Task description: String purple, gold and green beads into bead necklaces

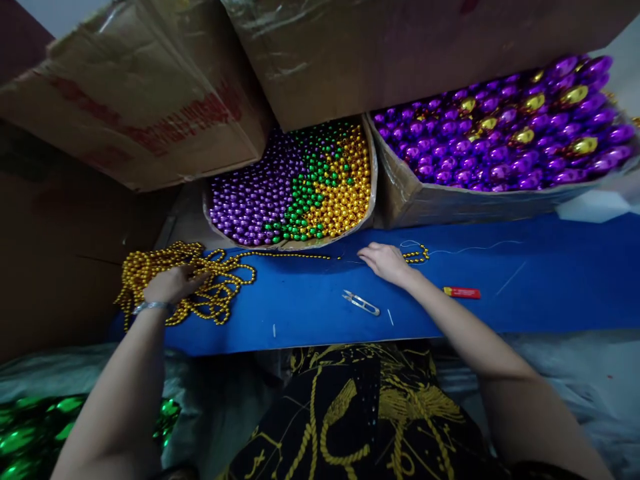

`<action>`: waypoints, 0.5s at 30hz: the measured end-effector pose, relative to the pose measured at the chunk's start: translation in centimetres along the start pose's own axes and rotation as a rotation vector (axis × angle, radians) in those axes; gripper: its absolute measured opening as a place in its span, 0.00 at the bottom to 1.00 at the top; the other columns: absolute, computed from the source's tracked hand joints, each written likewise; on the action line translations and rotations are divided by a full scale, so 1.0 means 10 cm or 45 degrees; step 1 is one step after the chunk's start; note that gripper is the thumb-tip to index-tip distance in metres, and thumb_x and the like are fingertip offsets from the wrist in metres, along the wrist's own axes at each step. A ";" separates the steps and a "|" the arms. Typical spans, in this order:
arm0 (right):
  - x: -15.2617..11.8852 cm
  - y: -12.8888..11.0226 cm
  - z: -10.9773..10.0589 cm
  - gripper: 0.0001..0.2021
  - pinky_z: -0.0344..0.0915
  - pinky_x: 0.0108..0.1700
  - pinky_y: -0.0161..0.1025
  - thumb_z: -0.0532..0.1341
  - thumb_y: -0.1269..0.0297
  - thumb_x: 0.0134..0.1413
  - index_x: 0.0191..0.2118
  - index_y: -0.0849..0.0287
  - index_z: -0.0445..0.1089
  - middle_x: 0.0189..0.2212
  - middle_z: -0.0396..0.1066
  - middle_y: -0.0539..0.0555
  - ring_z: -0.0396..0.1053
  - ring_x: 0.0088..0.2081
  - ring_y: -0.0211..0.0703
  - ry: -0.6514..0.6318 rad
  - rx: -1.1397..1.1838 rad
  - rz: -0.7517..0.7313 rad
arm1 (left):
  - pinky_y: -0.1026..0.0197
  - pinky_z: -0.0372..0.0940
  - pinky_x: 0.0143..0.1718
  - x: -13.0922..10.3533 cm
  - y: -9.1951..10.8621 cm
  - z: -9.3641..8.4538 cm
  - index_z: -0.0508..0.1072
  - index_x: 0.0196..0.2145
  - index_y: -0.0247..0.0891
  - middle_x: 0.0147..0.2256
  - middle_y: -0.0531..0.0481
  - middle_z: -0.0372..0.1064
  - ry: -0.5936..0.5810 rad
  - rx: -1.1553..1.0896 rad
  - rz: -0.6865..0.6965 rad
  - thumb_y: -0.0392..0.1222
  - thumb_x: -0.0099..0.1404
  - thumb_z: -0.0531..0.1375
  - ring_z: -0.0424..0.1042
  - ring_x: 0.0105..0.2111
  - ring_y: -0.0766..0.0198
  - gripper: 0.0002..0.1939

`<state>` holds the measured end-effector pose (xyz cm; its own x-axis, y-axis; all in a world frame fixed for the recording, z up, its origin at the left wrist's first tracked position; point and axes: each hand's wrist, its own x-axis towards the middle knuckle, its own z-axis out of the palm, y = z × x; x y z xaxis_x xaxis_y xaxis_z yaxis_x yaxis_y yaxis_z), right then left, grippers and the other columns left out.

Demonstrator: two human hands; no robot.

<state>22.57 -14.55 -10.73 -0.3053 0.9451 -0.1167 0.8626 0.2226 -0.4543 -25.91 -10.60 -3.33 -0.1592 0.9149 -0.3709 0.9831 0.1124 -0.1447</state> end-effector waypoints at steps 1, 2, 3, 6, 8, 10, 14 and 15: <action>-0.04 0.03 0.00 0.14 0.63 0.44 0.41 0.52 0.61 0.66 0.49 0.55 0.73 0.46 0.71 0.60 0.69 0.47 0.49 -0.031 -0.062 -0.020 | 0.61 0.58 0.31 -0.05 0.04 -0.03 0.72 0.34 0.42 0.31 0.44 0.76 0.052 0.038 -0.034 0.70 0.48 0.56 0.73 0.38 0.43 0.29; -0.06 0.03 0.01 0.14 0.63 0.44 0.41 0.52 0.62 0.66 0.48 0.56 0.73 0.46 0.70 0.61 0.68 0.47 0.50 -0.054 -0.117 -0.036 | 0.62 0.57 0.30 -0.12 0.09 -0.06 0.72 0.36 0.42 0.34 0.44 0.76 0.118 0.086 -0.088 0.69 0.48 0.57 0.73 0.38 0.43 0.30; -0.07 0.02 0.04 0.14 0.63 0.43 0.41 0.51 0.64 0.66 0.47 0.57 0.73 0.47 0.69 0.62 0.67 0.48 0.50 -0.068 -0.165 -0.046 | 0.62 0.57 0.30 -0.19 0.16 -0.10 0.72 0.38 0.42 0.35 0.43 0.76 0.172 0.130 -0.133 0.69 0.49 0.57 0.73 0.38 0.44 0.29; -0.08 -0.08 0.10 0.14 0.62 0.43 0.41 0.49 0.72 0.64 0.44 0.59 0.72 0.48 0.68 0.63 0.66 0.48 0.49 -0.082 -0.249 -0.060 | 0.59 0.58 0.29 -0.44 0.52 -0.21 0.73 0.38 0.42 0.36 0.41 0.75 0.228 0.155 -0.044 0.64 0.60 0.50 0.73 0.37 0.44 0.25; -0.11 -0.15 0.06 0.13 0.62 0.42 0.39 0.49 0.72 0.65 0.44 0.59 0.71 0.47 0.69 0.60 0.67 0.46 0.46 -0.082 -0.251 -0.075 | 0.56 0.60 0.31 -0.61 0.88 -0.28 0.72 0.37 0.41 0.34 0.42 0.75 0.294 -0.006 0.194 0.60 0.65 0.47 0.73 0.35 0.46 0.24; -0.22 -0.20 -0.12 0.11 0.62 0.41 0.37 0.50 0.66 0.67 0.45 0.56 0.70 0.43 0.72 0.56 0.69 0.42 0.42 -0.078 -0.227 -0.108 | 0.55 0.64 0.35 -0.74 1.33 -0.34 0.73 0.39 0.42 0.33 0.45 0.75 0.303 -0.365 0.527 0.59 0.66 0.48 0.73 0.34 0.53 0.22; -0.59 -0.33 -0.85 0.11 0.65 0.38 0.32 0.53 0.60 0.68 0.43 0.57 0.69 0.35 0.74 0.49 0.71 0.34 0.32 0.270 0.303 -0.260 | 0.56 0.67 0.46 -0.89 2.48 -0.44 0.71 0.48 0.42 0.46 0.45 0.74 0.069 -1.119 1.174 0.57 0.69 0.49 0.72 0.45 0.59 0.22; -0.69 -0.39 -1.07 0.11 0.66 0.35 0.30 0.53 0.58 0.67 0.42 0.58 0.69 0.34 0.74 0.49 0.71 0.31 0.30 0.416 0.483 -0.270 | 0.55 0.67 0.49 -0.91 2.79 -0.46 0.68 0.53 0.41 0.51 0.43 0.71 -0.015 -1.205 1.367 0.55 0.70 0.48 0.71 0.49 0.58 0.22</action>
<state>25.65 -19.34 1.25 -0.2632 0.9276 0.2652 0.5714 0.3713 -0.7319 3.37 -14.02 0.25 0.6907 0.7181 0.0847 0.3141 -0.4035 0.8594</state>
